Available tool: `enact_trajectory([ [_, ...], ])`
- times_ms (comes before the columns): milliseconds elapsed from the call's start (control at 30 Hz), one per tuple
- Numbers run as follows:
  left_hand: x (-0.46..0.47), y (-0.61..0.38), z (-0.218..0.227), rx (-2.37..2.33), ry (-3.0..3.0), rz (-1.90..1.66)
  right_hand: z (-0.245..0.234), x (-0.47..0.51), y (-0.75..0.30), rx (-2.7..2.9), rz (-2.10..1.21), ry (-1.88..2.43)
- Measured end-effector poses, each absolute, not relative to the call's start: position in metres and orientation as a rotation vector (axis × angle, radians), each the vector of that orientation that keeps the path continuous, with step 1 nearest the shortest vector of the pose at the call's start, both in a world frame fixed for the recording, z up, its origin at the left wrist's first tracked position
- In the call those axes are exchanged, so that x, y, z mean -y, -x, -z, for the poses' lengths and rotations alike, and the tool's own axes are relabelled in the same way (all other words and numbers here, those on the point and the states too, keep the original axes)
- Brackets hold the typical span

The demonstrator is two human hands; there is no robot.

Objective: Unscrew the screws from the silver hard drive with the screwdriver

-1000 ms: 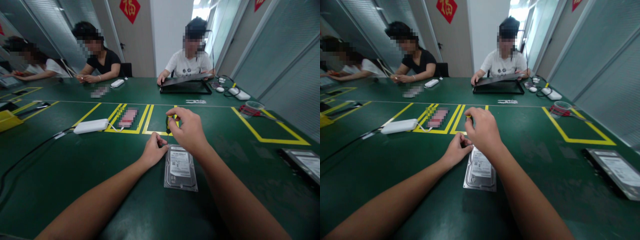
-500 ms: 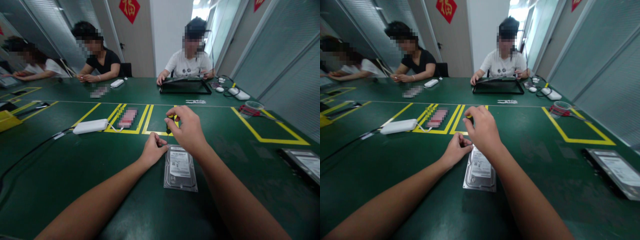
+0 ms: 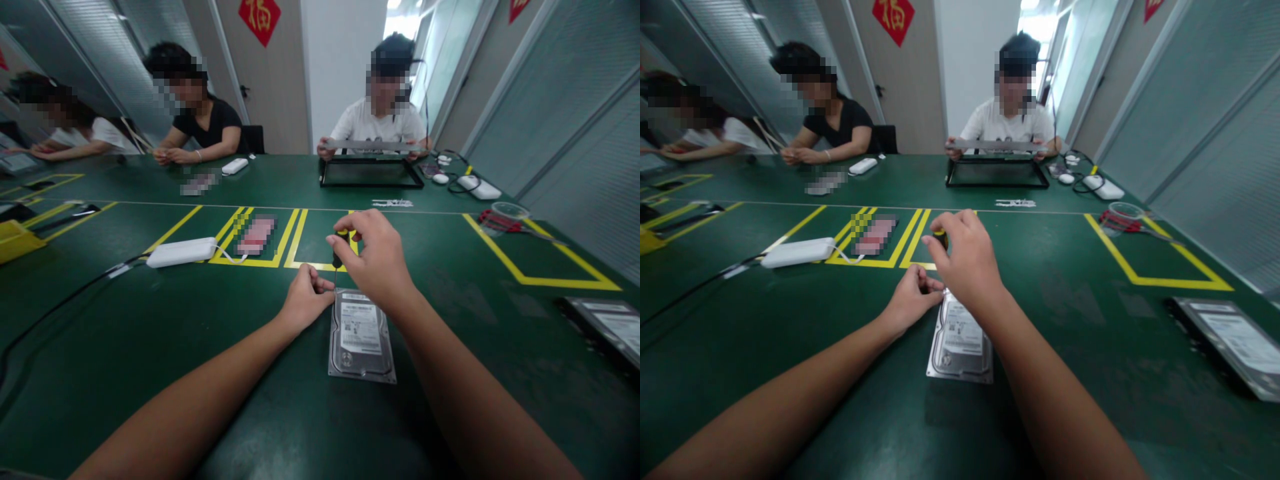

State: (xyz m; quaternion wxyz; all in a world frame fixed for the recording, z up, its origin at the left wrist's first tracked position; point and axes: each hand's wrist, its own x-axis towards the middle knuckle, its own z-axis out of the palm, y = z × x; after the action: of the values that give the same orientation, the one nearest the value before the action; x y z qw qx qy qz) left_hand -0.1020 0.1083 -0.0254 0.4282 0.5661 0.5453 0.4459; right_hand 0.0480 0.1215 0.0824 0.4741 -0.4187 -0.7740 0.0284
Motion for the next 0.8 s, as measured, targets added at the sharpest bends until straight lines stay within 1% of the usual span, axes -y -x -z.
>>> enact_trajectory([
  [433,-0.1093,0.1013,0.0256,-1.367,-1.366,-1.122,-0.08,-0.1233,-0.0461,1.866,-0.03,0.955],
  [800,-0.1089,0.1012,0.0266,-1.362,-1.357,-1.137,-0.078,-0.1244,-0.0463,1.861,-0.005,0.978],
])
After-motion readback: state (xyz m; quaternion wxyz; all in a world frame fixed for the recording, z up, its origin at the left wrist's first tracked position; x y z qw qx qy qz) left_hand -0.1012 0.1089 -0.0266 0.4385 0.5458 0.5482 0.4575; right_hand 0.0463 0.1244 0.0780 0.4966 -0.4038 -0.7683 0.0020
